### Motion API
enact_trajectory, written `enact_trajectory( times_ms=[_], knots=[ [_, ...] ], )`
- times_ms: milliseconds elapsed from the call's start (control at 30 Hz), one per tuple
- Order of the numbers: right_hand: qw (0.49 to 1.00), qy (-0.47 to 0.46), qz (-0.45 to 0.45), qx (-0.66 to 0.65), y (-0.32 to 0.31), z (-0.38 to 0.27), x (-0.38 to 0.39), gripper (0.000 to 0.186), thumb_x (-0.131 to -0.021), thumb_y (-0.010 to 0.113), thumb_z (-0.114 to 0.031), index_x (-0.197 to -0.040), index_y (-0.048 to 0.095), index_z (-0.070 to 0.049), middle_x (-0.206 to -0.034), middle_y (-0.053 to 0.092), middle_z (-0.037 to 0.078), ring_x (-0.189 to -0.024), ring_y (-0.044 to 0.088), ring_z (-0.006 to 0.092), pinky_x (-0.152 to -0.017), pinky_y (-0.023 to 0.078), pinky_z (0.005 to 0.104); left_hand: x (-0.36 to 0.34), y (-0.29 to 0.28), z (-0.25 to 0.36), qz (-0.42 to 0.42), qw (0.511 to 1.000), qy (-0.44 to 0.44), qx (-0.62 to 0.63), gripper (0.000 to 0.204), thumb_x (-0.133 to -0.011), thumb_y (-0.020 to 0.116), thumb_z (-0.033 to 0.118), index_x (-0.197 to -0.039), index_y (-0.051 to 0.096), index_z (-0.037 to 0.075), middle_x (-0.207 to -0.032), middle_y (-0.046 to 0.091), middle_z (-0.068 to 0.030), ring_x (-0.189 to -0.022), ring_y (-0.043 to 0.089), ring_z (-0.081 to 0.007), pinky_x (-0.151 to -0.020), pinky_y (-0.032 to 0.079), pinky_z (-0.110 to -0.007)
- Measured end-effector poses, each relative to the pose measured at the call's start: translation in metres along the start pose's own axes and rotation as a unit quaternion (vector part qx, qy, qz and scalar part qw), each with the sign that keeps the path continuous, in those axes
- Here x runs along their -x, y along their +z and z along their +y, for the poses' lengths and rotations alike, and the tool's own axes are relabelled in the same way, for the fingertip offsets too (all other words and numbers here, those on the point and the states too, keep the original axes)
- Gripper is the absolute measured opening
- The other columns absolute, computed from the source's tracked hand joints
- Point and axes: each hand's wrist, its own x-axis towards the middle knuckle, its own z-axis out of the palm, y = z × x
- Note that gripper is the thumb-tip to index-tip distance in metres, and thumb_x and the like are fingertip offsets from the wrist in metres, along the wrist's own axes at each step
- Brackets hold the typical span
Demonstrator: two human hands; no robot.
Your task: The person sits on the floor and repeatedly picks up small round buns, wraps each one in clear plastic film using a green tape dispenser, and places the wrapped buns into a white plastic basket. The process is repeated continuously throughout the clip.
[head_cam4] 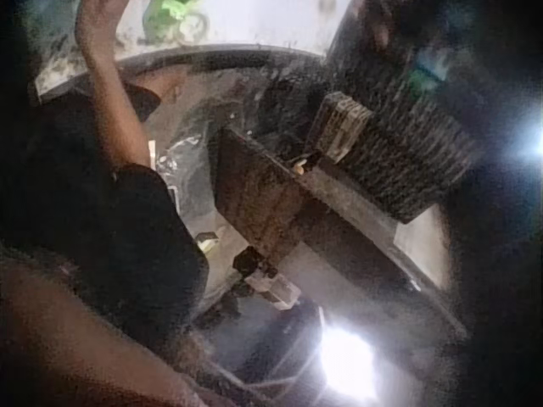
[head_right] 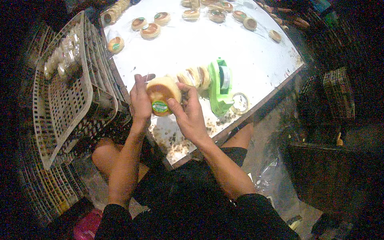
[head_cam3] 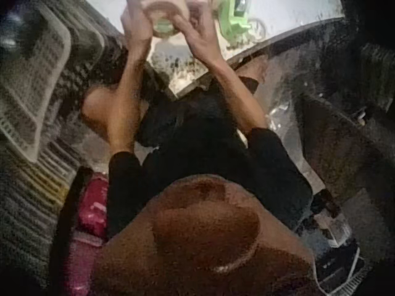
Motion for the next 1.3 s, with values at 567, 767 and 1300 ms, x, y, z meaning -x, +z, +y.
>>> enact_trajectory(
  times_ms=[567, 767, 1300],
  knots=[
    [0.981, -0.067, 0.081, -0.164, -0.036, -0.047, 0.023, 0.014, -0.104, 0.05, -0.017, -0.11, 0.046, -0.006, -0.101, 0.067, 0.017, -0.091, 0.067, 0.0243, -0.087, 0.055, 0.0382, 0.064, 0.024, 0.026, -0.057, 0.996, 0.074, -0.009, 0.033, -0.104, 0.051, 0.026, -0.092, 0.065, -0.001, -0.074, 0.06, -0.0023, -0.071, 0.056, -0.0106, -0.07, 0.05, -0.029],
    [0.977, -0.036, 0.085, -0.193, -0.015, -0.062, 0.029, 0.012, -0.105, 0.046, -0.017, -0.111, 0.041, -0.008, -0.107, 0.068, 0.023, -0.098, 0.068, 0.0295, -0.092, 0.054, 0.0396, 0.085, 0.033, 0.011, -0.024, 0.895, 0.438, 0.076, 0.059, -0.094, 0.059, 0.01, -0.139, 0.023, -0.004, -0.142, 0.027, -0.023, -0.131, 0.037, -0.0325, -0.114, 0.028, -0.049],
    [0.933, -0.208, -0.022, 0.294, -0.011, -0.037, 0.013, 0.032, -0.089, 0.066, -0.002, -0.119, 0.055, 0.0, -0.108, 0.064, 0.013, -0.097, 0.063, 0.0228, -0.087, 0.05, 0.0341, 0.045, -0.007, 0.031, -0.107, 0.949, 0.298, 0.013, 0.02, -0.094, 0.063, 0.006, -0.113, 0.056, 0.001, -0.105, 0.056, -0.0066, -0.099, 0.056, -0.0151, -0.078, 0.052, -0.029]
  ],
)
